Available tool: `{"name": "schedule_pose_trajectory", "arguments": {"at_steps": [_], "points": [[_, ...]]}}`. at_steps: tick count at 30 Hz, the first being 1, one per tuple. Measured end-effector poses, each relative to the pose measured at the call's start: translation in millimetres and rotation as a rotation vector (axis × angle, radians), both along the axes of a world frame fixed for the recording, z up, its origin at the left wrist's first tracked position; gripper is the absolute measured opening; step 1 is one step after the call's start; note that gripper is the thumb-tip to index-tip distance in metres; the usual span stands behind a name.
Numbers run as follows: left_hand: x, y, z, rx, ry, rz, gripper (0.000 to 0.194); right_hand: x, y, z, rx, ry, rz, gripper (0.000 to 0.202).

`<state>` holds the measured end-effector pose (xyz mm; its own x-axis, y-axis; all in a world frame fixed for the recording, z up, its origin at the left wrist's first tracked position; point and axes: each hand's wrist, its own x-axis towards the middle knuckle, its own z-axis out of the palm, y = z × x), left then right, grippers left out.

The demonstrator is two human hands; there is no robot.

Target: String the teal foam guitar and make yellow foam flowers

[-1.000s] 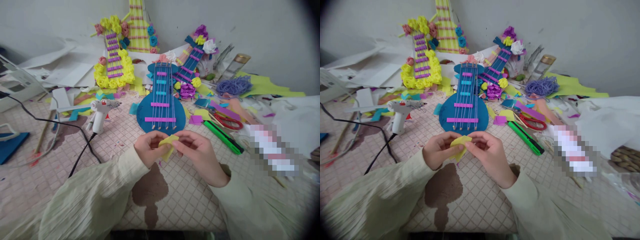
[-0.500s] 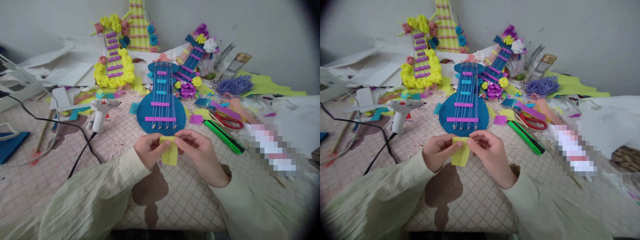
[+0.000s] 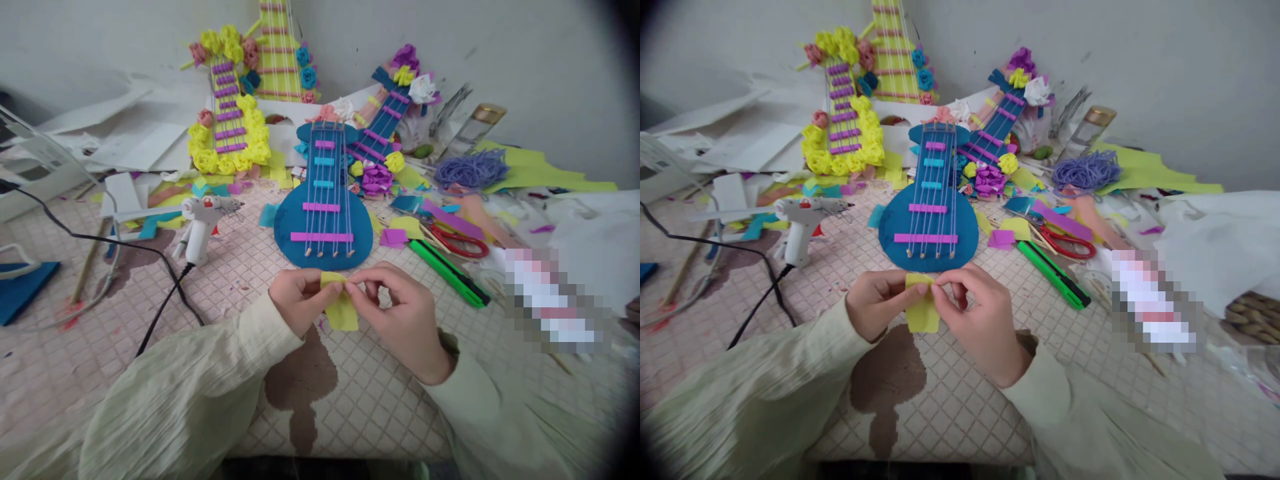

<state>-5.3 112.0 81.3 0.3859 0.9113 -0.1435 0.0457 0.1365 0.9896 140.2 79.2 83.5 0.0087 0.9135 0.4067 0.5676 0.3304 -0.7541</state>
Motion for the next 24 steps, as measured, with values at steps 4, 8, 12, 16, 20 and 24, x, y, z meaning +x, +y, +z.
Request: {"name": "schedule_pose_trajectory", "arguments": {"at_steps": [4,8,12,16,20,24], "points": [[0.2,0.2,-1.5,0.041,-0.015,-0.003,0.013,-0.8,-0.5,1.5,0.028,-0.017,0.043,0.007],[0.4,0.2,-0.5,0.083,0.002,0.002,0.015,0.7,-1.4,2.1,-0.016,0.054,0.087,0.011],[-0.5,0.2,0.1,0.087,-0.007,0.001,0.013,3.0,-2.1,3.1,-0.096,0.169,0.124,0.015],[-0.9,-0.1,-1.5,0.082,0.014,-0.008,0.012,4.2,-0.5,4.1,-0.171,0.247,0.096,0.013],[0.2,-2.4,-3.3,0.117,0.026,-0.031,0.014,4.0,2.9,2.6,-0.249,0.293,0.122,0.013],[0.4,-4.4,-3.2,0.119,0.024,-0.048,0.014,3.7,5.0,-0.2,-0.282,0.319,0.123,0.011]]}}
